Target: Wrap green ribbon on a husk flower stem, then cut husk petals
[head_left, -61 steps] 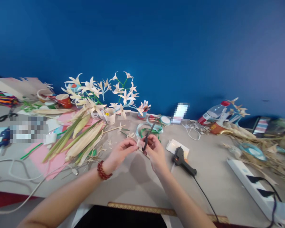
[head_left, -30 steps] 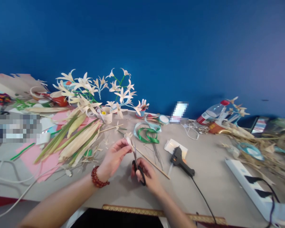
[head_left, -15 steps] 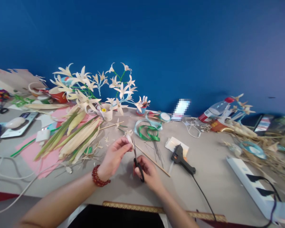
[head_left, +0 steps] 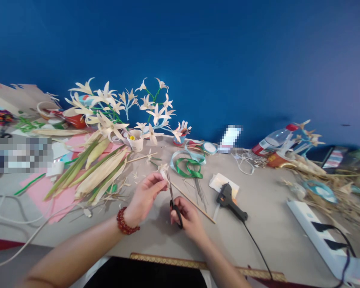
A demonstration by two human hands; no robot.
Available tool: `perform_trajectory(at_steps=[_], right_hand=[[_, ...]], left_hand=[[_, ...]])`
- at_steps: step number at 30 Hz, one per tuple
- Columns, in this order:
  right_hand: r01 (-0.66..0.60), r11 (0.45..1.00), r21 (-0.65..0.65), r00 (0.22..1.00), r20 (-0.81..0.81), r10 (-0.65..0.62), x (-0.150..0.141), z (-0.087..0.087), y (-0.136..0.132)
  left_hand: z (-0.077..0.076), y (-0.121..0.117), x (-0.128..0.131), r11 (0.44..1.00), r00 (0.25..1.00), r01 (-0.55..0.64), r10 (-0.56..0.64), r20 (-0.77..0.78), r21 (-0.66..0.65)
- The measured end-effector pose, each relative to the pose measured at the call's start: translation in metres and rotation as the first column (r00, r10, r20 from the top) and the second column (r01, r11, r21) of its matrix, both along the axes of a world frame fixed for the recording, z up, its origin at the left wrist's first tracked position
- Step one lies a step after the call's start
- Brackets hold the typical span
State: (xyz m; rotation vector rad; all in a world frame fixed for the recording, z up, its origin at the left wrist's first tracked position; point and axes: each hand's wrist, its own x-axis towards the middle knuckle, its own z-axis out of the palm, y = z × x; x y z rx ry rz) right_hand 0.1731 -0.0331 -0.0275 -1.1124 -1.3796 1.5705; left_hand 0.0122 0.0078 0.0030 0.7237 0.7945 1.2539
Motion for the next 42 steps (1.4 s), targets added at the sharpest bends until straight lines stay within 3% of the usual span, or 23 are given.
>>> perform_trajectory(at_steps=[18,25,32,42], right_hand=[[0.010,1.000,0.002,1.000,0.007,-0.010,0.002,-0.003,-0.001],[0.065,0.998,0.000,0.998,-0.024,-0.065,0.004,0.001,0.000],[-0.044,0.999,0.002,0.997,-0.061,0.044,0.012,0.006,-0.001],[-0.054,0.999,0.010,0.996,-0.071,0.054,0.010,0.006,-0.001]], left_hand=[[0.006,0.004,-0.004,1.000,1.000,0.013,-0.012,-0.029,0.015],[0.007,0.004,-0.008,0.996,0.994,0.034,-0.025,-0.109,0.083],[0.013,0.002,-0.011,0.976,0.971,0.049,0.003,-0.237,0.211],[0.016,-0.001,-0.008,0.958,0.965,0.095,-0.022,-0.260,0.272]])
